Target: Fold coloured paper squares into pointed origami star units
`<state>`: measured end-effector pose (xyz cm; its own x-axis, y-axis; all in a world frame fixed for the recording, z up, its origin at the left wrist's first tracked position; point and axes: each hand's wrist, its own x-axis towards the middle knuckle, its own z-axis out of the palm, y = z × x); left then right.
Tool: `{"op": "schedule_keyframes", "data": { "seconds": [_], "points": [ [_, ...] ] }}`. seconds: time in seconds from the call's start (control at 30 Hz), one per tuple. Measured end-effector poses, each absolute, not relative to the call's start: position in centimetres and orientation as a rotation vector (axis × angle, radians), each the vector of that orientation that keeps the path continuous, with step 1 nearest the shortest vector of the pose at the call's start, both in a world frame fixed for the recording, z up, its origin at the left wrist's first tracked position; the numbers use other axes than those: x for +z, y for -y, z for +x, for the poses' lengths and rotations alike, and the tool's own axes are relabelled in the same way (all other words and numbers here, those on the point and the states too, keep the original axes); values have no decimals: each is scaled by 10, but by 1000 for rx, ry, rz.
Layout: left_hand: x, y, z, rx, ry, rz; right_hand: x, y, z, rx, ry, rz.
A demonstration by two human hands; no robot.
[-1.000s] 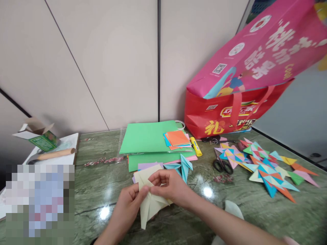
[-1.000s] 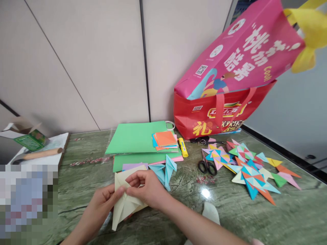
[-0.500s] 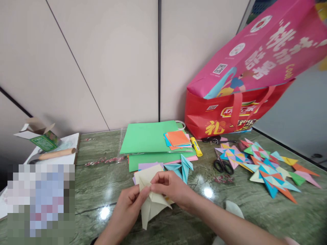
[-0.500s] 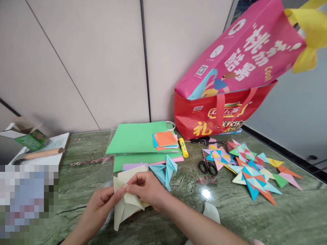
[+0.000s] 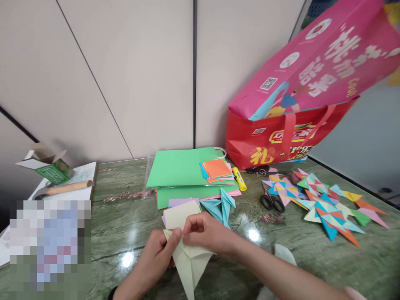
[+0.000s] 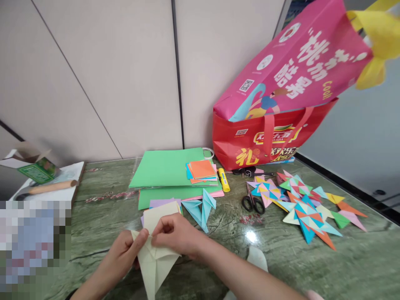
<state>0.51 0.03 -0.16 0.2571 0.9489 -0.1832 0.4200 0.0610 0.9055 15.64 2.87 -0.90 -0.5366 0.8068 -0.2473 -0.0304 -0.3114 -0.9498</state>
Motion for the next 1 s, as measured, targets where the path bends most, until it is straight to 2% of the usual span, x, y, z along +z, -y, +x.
{"op": "schedule_keyframes", "data": {
  "seconds": [0.23,0.53,0.83,1.0],
  "points": [
    [-2,2,3,707,-1420,1645,-8,-26,157,1933,1415,-969],
    [-2,2,12,684,-1460,1417,-15,-33,158,1683,1621,-1042],
    [0,-11,-7,993,-1562,1106,-5,-39,163,1856,1400,-1122],
    [5,-11,-5,1048,-1557,955,-6,-42,165,1856,1370,-1099]
  ]
}}
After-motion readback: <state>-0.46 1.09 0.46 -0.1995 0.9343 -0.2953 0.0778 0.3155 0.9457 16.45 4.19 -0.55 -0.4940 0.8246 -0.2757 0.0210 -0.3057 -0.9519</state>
